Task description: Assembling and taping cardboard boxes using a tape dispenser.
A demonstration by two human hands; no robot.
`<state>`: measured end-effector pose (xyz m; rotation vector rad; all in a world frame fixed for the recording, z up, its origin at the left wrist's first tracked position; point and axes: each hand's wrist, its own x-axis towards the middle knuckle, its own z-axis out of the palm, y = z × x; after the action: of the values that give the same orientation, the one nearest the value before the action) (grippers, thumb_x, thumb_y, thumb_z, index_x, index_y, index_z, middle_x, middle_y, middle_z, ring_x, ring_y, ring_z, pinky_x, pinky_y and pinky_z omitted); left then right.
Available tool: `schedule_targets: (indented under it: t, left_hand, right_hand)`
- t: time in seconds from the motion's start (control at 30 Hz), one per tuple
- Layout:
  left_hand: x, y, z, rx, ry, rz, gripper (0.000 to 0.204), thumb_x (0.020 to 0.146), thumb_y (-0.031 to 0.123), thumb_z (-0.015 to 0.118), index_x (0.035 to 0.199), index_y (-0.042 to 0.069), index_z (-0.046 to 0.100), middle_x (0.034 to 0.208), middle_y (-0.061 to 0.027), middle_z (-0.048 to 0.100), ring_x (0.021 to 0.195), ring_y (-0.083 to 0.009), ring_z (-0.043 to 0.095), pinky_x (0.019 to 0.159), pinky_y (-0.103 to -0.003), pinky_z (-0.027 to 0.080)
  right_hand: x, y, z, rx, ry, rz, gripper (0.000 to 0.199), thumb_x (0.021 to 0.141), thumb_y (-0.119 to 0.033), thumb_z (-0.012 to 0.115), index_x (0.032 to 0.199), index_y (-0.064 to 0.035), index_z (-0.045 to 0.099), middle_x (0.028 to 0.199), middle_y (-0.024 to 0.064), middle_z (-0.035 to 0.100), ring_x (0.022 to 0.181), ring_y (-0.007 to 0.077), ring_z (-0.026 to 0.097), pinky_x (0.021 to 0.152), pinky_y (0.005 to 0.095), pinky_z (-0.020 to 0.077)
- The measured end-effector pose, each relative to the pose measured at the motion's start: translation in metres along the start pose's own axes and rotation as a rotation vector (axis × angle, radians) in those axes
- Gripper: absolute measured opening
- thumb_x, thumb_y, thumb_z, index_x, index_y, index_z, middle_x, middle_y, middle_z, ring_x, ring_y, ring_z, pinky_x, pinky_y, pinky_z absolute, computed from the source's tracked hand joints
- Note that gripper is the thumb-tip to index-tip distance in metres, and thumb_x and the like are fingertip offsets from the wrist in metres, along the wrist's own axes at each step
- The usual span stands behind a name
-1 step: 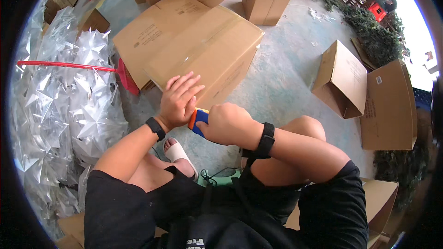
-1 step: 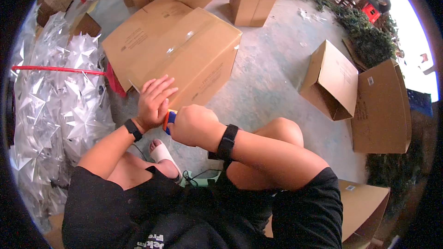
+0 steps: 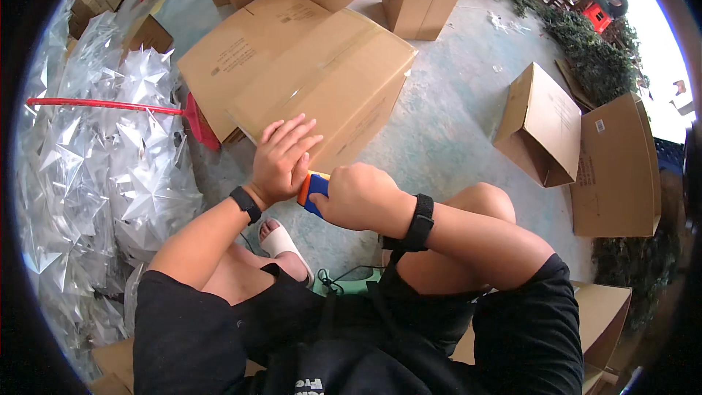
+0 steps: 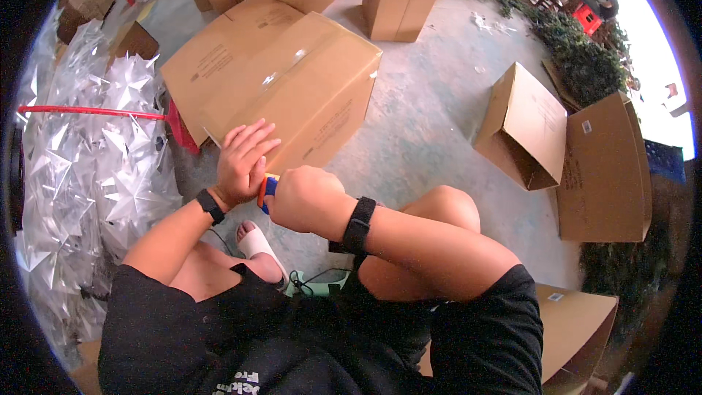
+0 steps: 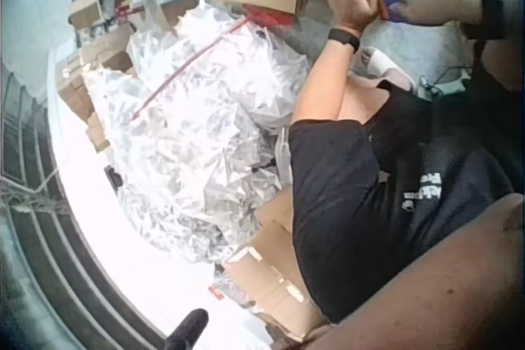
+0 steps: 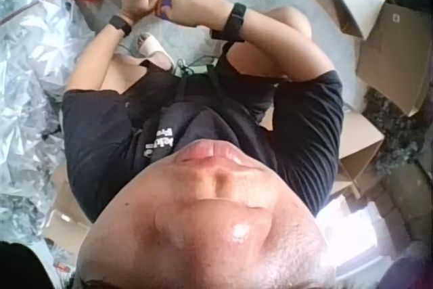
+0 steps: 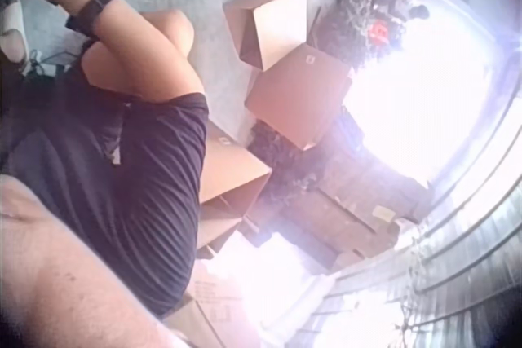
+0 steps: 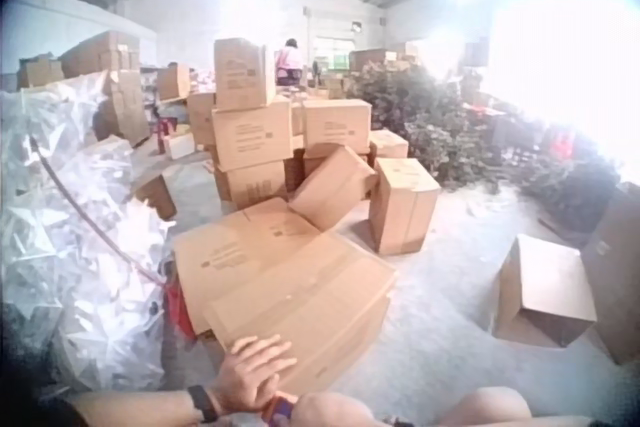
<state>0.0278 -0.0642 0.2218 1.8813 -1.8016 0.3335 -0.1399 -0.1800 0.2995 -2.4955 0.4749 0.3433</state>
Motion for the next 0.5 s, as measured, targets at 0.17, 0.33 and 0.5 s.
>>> schedule_targets:
  t: [0.17, 0.33, 0.5]
  left_hand:
    - [0.0, 0.0, 0.0, 0.002, -0.015, 0.002, 0.035, 0.086, 0.017, 0.051, 0.116, 0.009, 0.067, 0.133, -0.0125, 0.06, 0.13, -0.0294, 0.051, 0.11, -0.047, 0.031]
    - [0.001, 0.001, 0.001, 0.026, -0.024, 0.003, 0.036, 0.085, 0.02, 0.052, 0.116, 0.009, 0.067, 0.134, -0.0123, 0.06, 0.13, -0.0294, 0.051, 0.11, -0.047, 0.031]
    - [0.003, 0.008, -0.002, 0.035, -0.043, 0.038, 0.04, 0.085, 0.018, 0.055, 0.123, 0.007, 0.063, 0.136, -0.0129, 0.058, 0.13, -0.0303, 0.051, 0.11, -0.047, 0.032]
  right_hand:
    - [-0.004, -0.004, -0.004, -0.052, 0.022, -0.08, 0.049, 0.087, -0.045, 0.062, 0.071, 0.0001, 0.07, 0.066, 0.0219, 0.066, 0.063, 0.0381, 0.068, 0.061, 0.0445, 0.0563]
    - [0.005, 0.011, 0.017, -0.298, -0.066, -0.014, 0.029, 0.084, -0.03, 0.06, 0.085, -0.0053, 0.075, 0.083, 0.014, 0.072, 0.08, 0.0317, 0.072, 0.067, 0.0443, 0.0566]
    - [0.016, 0.054, 0.02, -0.492, -0.41, -0.017, 0.025, 0.08, -0.021, 0.061, 0.094, -0.0057, 0.076, 0.099, 0.0119, 0.073, 0.092, 0.0273, 0.072, 0.074, 0.0433, 0.0564]
